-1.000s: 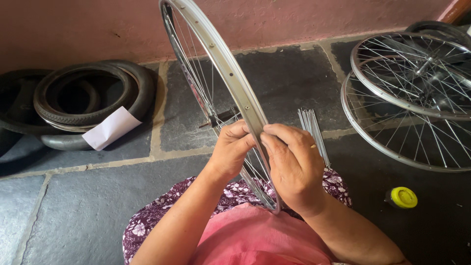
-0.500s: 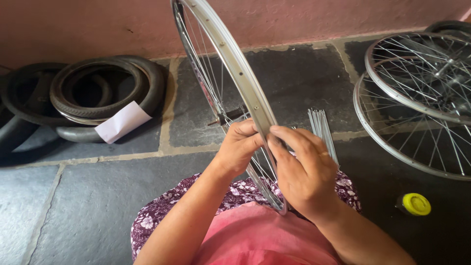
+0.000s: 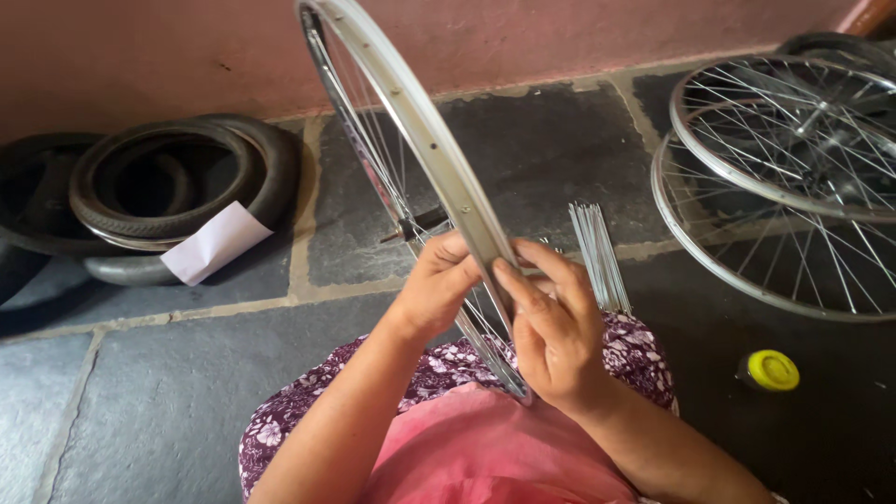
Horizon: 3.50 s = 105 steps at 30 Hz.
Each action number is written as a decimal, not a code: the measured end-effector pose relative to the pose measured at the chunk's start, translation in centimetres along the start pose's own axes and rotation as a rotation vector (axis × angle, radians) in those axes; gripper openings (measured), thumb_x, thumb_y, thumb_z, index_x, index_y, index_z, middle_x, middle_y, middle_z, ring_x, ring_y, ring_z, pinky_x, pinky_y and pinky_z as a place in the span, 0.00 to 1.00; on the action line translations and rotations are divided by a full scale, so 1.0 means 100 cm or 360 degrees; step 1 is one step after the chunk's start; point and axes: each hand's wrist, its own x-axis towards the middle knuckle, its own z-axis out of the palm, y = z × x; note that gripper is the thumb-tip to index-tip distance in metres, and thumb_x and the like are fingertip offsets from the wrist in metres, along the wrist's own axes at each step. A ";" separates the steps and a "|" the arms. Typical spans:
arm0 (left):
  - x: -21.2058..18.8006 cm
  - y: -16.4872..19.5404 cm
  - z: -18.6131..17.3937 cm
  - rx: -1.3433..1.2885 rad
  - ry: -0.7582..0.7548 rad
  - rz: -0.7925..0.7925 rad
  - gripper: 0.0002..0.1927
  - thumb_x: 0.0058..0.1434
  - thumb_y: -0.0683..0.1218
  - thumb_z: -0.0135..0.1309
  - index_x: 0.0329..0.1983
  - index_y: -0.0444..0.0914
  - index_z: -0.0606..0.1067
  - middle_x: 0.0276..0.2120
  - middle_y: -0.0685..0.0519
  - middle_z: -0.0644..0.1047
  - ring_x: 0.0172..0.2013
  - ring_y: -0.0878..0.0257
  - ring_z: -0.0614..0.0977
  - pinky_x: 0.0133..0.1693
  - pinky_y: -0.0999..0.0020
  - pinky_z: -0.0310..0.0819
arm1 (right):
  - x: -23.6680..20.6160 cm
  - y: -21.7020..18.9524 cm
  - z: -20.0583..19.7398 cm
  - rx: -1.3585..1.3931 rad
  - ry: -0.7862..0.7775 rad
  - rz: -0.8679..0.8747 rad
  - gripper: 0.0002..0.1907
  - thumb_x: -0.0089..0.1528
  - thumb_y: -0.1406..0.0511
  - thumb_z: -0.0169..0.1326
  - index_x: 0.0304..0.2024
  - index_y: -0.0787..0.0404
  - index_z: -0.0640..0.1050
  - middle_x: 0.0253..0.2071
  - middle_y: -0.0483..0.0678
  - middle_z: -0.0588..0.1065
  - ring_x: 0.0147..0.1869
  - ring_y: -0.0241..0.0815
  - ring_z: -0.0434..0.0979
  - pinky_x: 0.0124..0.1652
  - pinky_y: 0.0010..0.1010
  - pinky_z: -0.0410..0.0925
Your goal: The person inserts bicycle spokes into the hub and rim, then secures them with nipples. The person repeats this process for multiple spokes, rotating the wheel as needed.
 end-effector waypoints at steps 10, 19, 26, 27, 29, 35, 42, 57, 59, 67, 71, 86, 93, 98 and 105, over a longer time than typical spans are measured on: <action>0.000 0.005 0.000 0.0080 -0.0078 -0.0035 0.13 0.74 0.49 0.57 0.48 0.34 0.80 0.42 0.53 0.82 0.45 0.65 0.81 0.51 0.67 0.77 | -0.038 0.017 0.012 0.0535 0.0088 0.0071 0.28 0.72 0.73 0.41 0.75 0.58 0.57 0.70 0.59 0.65 0.65 0.48 0.76 0.59 0.36 0.75; -0.003 0.005 -0.005 0.0119 -0.0072 -0.0004 0.12 0.74 0.49 0.57 0.47 0.33 0.80 0.40 0.55 0.80 0.43 0.68 0.79 0.49 0.69 0.75 | -0.096 0.029 0.023 0.0850 -0.0059 0.0180 0.34 0.75 0.68 0.37 0.78 0.58 0.37 0.71 0.67 0.62 0.63 0.50 0.74 0.62 0.42 0.69; -0.001 0.010 -0.006 0.0086 -0.0034 0.0011 0.13 0.67 0.48 0.61 0.48 0.36 0.78 0.41 0.57 0.79 0.43 0.67 0.79 0.48 0.68 0.74 | -0.106 0.037 0.026 0.1031 -0.0066 0.0163 0.36 0.74 0.66 0.40 0.78 0.55 0.38 0.71 0.66 0.60 0.64 0.51 0.72 0.63 0.44 0.69; -0.001 0.010 -0.006 0.0081 -0.0070 0.0022 0.13 0.68 0.48 0.61 0.48 0.36 0.78 0.41 0.56 0.80 0.43 0.67 0.79 0.49 0.67 0.74 | -0.107 0.037 0.027 0.1047 -0.0078 0.0160 0.37 0.74 0.66 0.42 0.78 0.55 0.38 0.71 0.66 0.60 0.63 0.50 0.73 0.63 0.43 0.70; 0.000 0.010 -0.005 0.0118 -0.0105 0.0032 0.13 0.70 0.49 0.60 0.48 0.35 0.78 0.41 0.56 0.80 0.44 0.66 0.79 0.49 0.67 0.74 | -0.108 0.039 0.027 0.1075 -0.0099 0.0150 0.40 0.73 0.66 0.46 0.79 0.53 0.38 0.70 0.65 0.61 0.62 0.49 0.73 0.62 0.43 0.70; 0.001 0.011 0.000 0.0234 -0.0098 -0.0003 0.15 0.73 0.53 0.55 0.47 0.35 0.79 0.42 0.56 0.78 0.45 0.67 0.78 0.49 0.68 0.73 | -0.111 0.040 0.028 0.0972 -0.0103 0.0175 0.42 0.71 0.70 0.48 0.78 0.54 0.38 0.68 0.65 0.63 0.60 0.47 0.75 0.61 0.41 0.70; -0.006 0.004 0.002 0.0540 0.0131 0.0182 0.15 0.74 0.50 0.56 0.48 0.33 0.80 0.45 0.55 0.77 0.49 0.65 0.77 0.52 0.67 0.73 | -0.112 0.037 0.028 0.0907 -0.0105 0.0154 0.42 0.71 0.72 0.47 0.79 0.54 0.39 0.62 0.61 0.68 0.60 0.46 0.75 0.62 0.41 0.69; -0.009 0.006 0.007 -0.0139 0.0118 0.0000 0.13 0.65 0.47 0.64 0.50 0.38 0.78 0.43 0.56 0.80 0.46 0.64 0.80 0.51 0.64 0.74 | -0.122 0.045 0.035 0.0879 -0.0145 0.0102 0.40 0.72 0.70 0.46 0.78 0.56 0.39 0.58 0.59 0.71 0.60 0.47 0.76 0.63 0.44 0.67; -0.008 0.004 0.004 -0.0124 0.0111 -0.0004 0.13 0.66 0.47 0.64 0.50 0.38 0.79 0.43 0.56 0.80 0.46 0.64 0.80 0.52 0.64 0.74 | -0.123 0.046 0.035 0.0937 -0.0143 0.0112 0.40 0.72 0.70 0.46 0.78 0.56 0.38 0.59 0.60 0.70 0.61 0.49 0.75 0.64 0.46 0.67; -0.006 0.008 -0.010 -0.0014 -0.0020 -0.0108 0.13 0.70 0.50 0.61 0.49 0.36 0.81 0.43 0.55 0.81 0.47 0.64 0.80 0.54 0.66 0.74 | -0.127 0.049 0.036 0.0917 -0.0181 0.0105 0.40 0.72 0.70 0.46 0.78 0.56 0.39 0.59 0.59 0.70 0.62 0.48 0.75 0.65 0.44 0.66; -0.008 0.011 -0.008 -0.0065 0.0011 -0.0092 0.12 0.65 0.48 0.64 0.48 0.39 0.79 0.41 0.57 0.80 0.44 0.66 0.80 0.49 0.66 0.73 | -0.130 0.048 0.036 0.0914 -0.0186 0.0115 0.39 0.72 0.71 0.46 0.78 0.57 0.39 0.59 0.59 0.70 0.62 0.48 0.75 0.64 0.44 0.66; -0.007 0.009 -0.007 0.0033 -0.0034 -0.0060 0.12 0.69 0.50 0.61 0.48 0.38 0.78 0.41 0.57 0.80 0.44 0.66 0.79 0.49 0.66 0.73 | -0.129 0.046 0.035 0.0858 -0.0198 0.0123 0.40 0.72 0.70 0.46 0.78 0.59 0.40 0.60 0.59 0.70 0.61 0.48 0.76 0.64 0.42 0.67; -0.005 0.018 0.005 0.0120 0.0049 -0.0006 0.14 0.70 0.51 0.58 0.52 0.37 0.77 0.42 0.57 0.79 0.44 0.67 0.79 0.49 0.67 0.73 | -0.114 0.034 0.033 0.1093 -0.0210 0.0424 0.34 0.72 0.66 0.45 0.75 0.67 0.49 0.61 0.60 0.71 0.58 0.43 0.77 0.61 0.37 0.70; -0.011 0.043 0.031 0.0515 0.0437 0.0159 0.22 0.75 0.53 0.49 0.66 0.37 0.72 0.45 0.52 0.75 0.45 0.64 0.76 0.49 0.67 0.70 | -0.097 0.027 0.056 0.1317 -0.0210 0.0524 0.33 0.73 0.63 0.47 0.74 0.69 0.50 0.61 0.57 0.72 0.56 0.41 0.77 0.56 0.36 0.74; -0.051 0.101 0.050 0.1182 0.0858 0.0321 0.41 0.66 0.49 0.57 0.77 0.36 0.50 0.60 0.46 0.69 0.54 0.57 0.72 0.56 0.64 0.69 | -0.085 0.023 0.118 0.0917 -0.0632 -0.0185 0.22 0.70 0.58 0.50 0.64 0.58 0.68 0.58 0.53 0.71 0.66 0.55 0.70 0.71 0.50 0.59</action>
